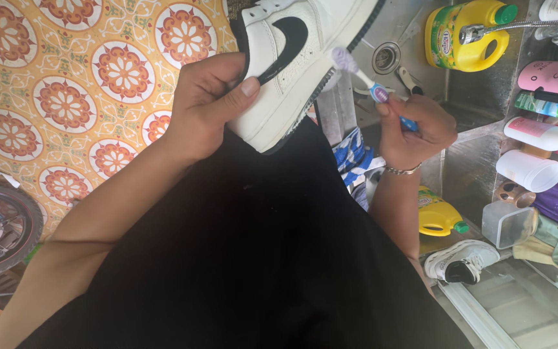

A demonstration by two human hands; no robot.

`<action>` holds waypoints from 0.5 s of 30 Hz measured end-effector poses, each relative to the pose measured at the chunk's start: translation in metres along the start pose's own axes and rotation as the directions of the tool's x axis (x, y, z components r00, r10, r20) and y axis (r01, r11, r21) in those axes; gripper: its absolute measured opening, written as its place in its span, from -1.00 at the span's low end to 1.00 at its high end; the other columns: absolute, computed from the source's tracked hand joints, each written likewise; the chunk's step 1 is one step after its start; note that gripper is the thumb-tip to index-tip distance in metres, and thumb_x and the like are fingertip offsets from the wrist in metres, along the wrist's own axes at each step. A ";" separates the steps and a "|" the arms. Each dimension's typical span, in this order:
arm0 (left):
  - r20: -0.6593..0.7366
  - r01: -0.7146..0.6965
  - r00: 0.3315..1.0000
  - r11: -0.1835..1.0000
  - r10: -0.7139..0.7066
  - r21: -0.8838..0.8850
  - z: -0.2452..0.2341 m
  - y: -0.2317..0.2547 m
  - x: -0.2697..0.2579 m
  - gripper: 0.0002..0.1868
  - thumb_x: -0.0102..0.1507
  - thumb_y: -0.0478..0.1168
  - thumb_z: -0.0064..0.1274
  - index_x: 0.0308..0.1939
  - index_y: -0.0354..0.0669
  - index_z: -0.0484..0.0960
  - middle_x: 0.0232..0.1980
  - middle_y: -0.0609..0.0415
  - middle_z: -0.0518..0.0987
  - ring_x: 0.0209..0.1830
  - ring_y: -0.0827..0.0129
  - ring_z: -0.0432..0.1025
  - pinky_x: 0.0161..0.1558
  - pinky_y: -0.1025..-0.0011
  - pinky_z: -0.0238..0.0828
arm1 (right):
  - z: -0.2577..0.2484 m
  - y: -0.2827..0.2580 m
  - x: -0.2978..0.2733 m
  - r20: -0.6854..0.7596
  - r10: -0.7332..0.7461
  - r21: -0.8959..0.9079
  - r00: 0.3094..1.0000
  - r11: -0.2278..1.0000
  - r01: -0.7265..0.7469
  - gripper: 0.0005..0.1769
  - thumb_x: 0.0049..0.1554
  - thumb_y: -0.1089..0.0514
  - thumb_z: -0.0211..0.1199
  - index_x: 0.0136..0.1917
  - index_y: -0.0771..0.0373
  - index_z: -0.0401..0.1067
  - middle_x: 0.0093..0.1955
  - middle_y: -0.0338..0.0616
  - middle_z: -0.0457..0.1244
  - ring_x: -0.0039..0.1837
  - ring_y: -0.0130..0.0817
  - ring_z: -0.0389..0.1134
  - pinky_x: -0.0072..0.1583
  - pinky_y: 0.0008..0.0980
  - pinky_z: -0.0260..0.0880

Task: The person scrubs a white sneaker with a toothbrush over a sink. They rotate the shoe to clean different areas, including the toe box, sides, and heel, while holding the shoe in one hand and the brush in the other.

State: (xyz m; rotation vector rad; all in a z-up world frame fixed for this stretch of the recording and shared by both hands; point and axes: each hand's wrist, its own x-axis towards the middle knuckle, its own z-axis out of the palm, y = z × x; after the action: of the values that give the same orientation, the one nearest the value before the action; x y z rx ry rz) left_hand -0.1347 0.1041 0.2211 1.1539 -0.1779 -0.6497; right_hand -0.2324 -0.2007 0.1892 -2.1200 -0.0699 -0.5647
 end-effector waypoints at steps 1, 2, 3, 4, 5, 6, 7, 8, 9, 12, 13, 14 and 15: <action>0.000 0.003 1.000 1.000 -0.003 -0.022 0.000 0.000 0.001 -0.70 0.51 -0.25 -0.02 0.19 -0.47 0.56 0.06 0.07 0.64 0.03 0.54 0.44 0.13 0.51 0.36 | 0.000 0.002 0.001 0.024 -0.019 0.003 1.000 1.000 0.019 -0.87 0.15 0.43 0.46 -0.13 0.29 0.55 -0.37 -0.10 0.25 -0.36 -0.31 0.23 -0.26 -0.42 0.10; -0.003 -0.003 1.000 1.000 0.003 -0.009 -0.001 0.001 0.002 -0.69 0.51 -0.25 -0.02 0.20 -0.47 0.56 0.06 0.07 0.64 0.03 0.54 0.44 0.14 0.52 0.36 | 0.000 0.003 0.002 0.048 -0.038 0.007 0.998 0.999 0.038 -0.89 0.16 0.42 0.43 -0.12 0.28 0.57 -0.36 -0.09 0.27 -0.36 -0.30 0.27 -0.25 -0.41 0.14; -0.009 -0.003 1.000 1.000 0.003 0.004 -0.001 0.001 0.001 -0.69 0.50 -0.24 -0.02 0.20 -0.47 0.56 0.07 0.07 0.64 0.03 0.54 0.44 0.14 0.52 0.36 | 0.001 0.002 0.000 0.070 -0.057 0.064 0.996 0.997 0.053 -0.87 0.12 0.42 0.47 -0.14 0.29 0.55 -0.38 -0.11 0.24 -0.38 -0.32 0.23 -0.26 -0.40 0.10; -0.014 -0.004 1.000 1.000 0.004 0.016 -0.002 0.002 0.001 -0.68 0.50 -0.24 -0.02 0.20 -0.47 0.56 0.07 0.08 0.64 0.04 0.55 0.44 0.14 0.53 0.36 | 0.003 0.002 -0.002 0.091 -0.078 0.123 0.993 0.990 0.066 -0.85 0.07 0.41 0.50 -0.17 0.31 0.54 -0.41 -0.12 0.22 -0.40 -0.33 0.19 -0.27 -0.39 0.07; -0.015 0.000 1.000 0.999 0.000 0.034 -0.002 0.002 0.001 -0.68 0.50 -0.24 -0.02 0.20 -0.47 0.57 0.05 0.08 0.64 0.03 0.55 0.44 0.13 0.53 0.36 | 0.003 0.003 -0.004 0.107 -0.099 0.179 0.989 0.981 0.079 -0.82 0.03 0.41 0.54 -0.20 0.33 0.52 -0.44 -0.14 0.20 -0.41 -0.33 0.15 -0.28 -0.37 0.04; -0.016 0.004 1.000 0.999 -0.003 0.051 -0.002 0.001 0.002 -0.68 0.50 -0.24 -0.01 0.21 -0.46 0.57 0.03 0.09 0.63 0.01 0.56 0.43 0.12 0.53 0.36 | 0.001 0.005 -0.004 0.067 -0.097 0.064 0.993 0.994 0.092 -0.83 0.07 0.41 0.53 -0.18 0.32 0.54 -0.40 -0.10 0.23 -0.37 -0.29 0.20 -0.26 -0.37 0.10; -0.021 0.009 1.000 0.998 -0.007 0.069 -0.003 0.001 0.001 -0.68 0.50 -0.24 -0.01 0.21 -0.46 0.58 0.02 0.09 0.62 0.00 0.56 0.43 0.11 0.54 0.36 | -0.002 0.009 -0.003 0.030 -0.099 -0.047 0.995 0.994 0.100 -0.85 0.10 0.41 0.52 -0.16 0.31 0.55 -0.35 -0.05 0.27 -0.32 -0.24 0.25 -0.24 -0.36 0.15; -0.048 0.011 0.999 0.999 -0.009 0.048 -0.003 0.000 0.002 -0.70 0.51 -0.25 -0.01 0.19 -0.46 0.58 0.00 0.08 0.62 -0.03 0.56 0.42 0.08 0.54 0.35 | -0.005 0.014 -0.002 -0.006 -0.106 -0.156 0.994 0.982 0.104 -0.86 0.13 0.41 0.52 -0.13 0.31 0.57 -0.31 0.00 0.30 -0.28 -0.18 0.30 -0.22 -0.35 0.21; -0.074 0.017 0.997 1.000 -0.015 0.025 -0.003 -0.002 0.003 -0.72 0.52 -0.26 0.00 0.17 -0.46 0.58 -0.02 0.07 0.62 -0.05 0.57 0.42 0.05 0.55 0.35 | -0.007 0.017 -0.003 -0.036 0.004 -0.130 0.999 0.992 -0.008 -0.88 0.17 0.40 0.52 -0.08 0.32 0.58 -0.27 0.01 0.34 -0.26 -0.21 0.35 -0.19 -0.37 0.27; -0.166 0.025 0.986 1.000 -0.023 0.008 -0.008 -0.005 0.003 -0.74 0.50 -0.27 -0.01 0.14 -0.46 0.58 0.01 0.08 0.64 -0.04 0.55 0.44 0.08 0.53 0.37 | -0.007 0.029 -0.008 -0.062 0.228 -0.105 0.972 0.967 -0.234 -0.88 0.24 0.35 0.52 0.03 0.33 0.61 -0.16 0.03 0.43 -0.19 -0.25 0.46 -0.10 -0.41 0.42; -0.197 0.023 0.980 1.000 -0.022 0.007 -0.009 -0.007 0.003 -0.74 0.49 -0.27 -0.01 0.14 -0.45 0.58 0.03 0.08 0.65 -0.01 0.54 0.46 0.10 0.52 0.38 | -0.005 0.034 -0.009 -0.028 0.230 -0.144 0.973 0.962 -0.232 -0.88 0.24 0.33 0.52 0.04 0.31 0.62 -0.14 0.03 0.44 -0.17 -0.22 0.47 -0.06 -0.40 0.43; -0.206 0.005 0.978 0.999 0.003 0.037 -0.011 -0.008 0.003 -0.73 0.49 -0.27 -0.01 0.15 -0.45 0.57 0.05 0.09 0.64 0.01 0.54 0.46 0.12 0.52 0.37 | -0.003 0.038 -0.011 0.006 0.234 -0.182 0.972 0.956 -0.229 -0.88 0.24 0.31 0.52 0.05 0.29 0.63 -0.12 0.02 0.45 -0.14 -0.20 0.48 -0.03 -0.39 0.44; -0.216 -0.014 0.976 0.998 0.028 0.067 -0.014 -0.008 0.003 -0.73 0.49 -0.27 0.00 0.16 -0.46 0.56 0.07 0.09 0.64 0.03 0.54 0.46 0.14 0.53 0.37 | -0.001 0.040 -0.015 0.076 0.240 -0.269 0.968 0.939 -0.212 -0.89 0.23 0.28 0.51 0.03 0.26 0.63 -0.11 0.00 0.45 -0.14 -0.19 0.48 -0.04 -0.38 0.44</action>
State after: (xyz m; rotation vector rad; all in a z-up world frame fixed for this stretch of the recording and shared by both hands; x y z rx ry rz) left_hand -0.1291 0.1120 0.2074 1.2757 -0.0261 -0.4980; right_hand -0.2355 -0.2224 0.1520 -2.3714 0.1971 -0.3354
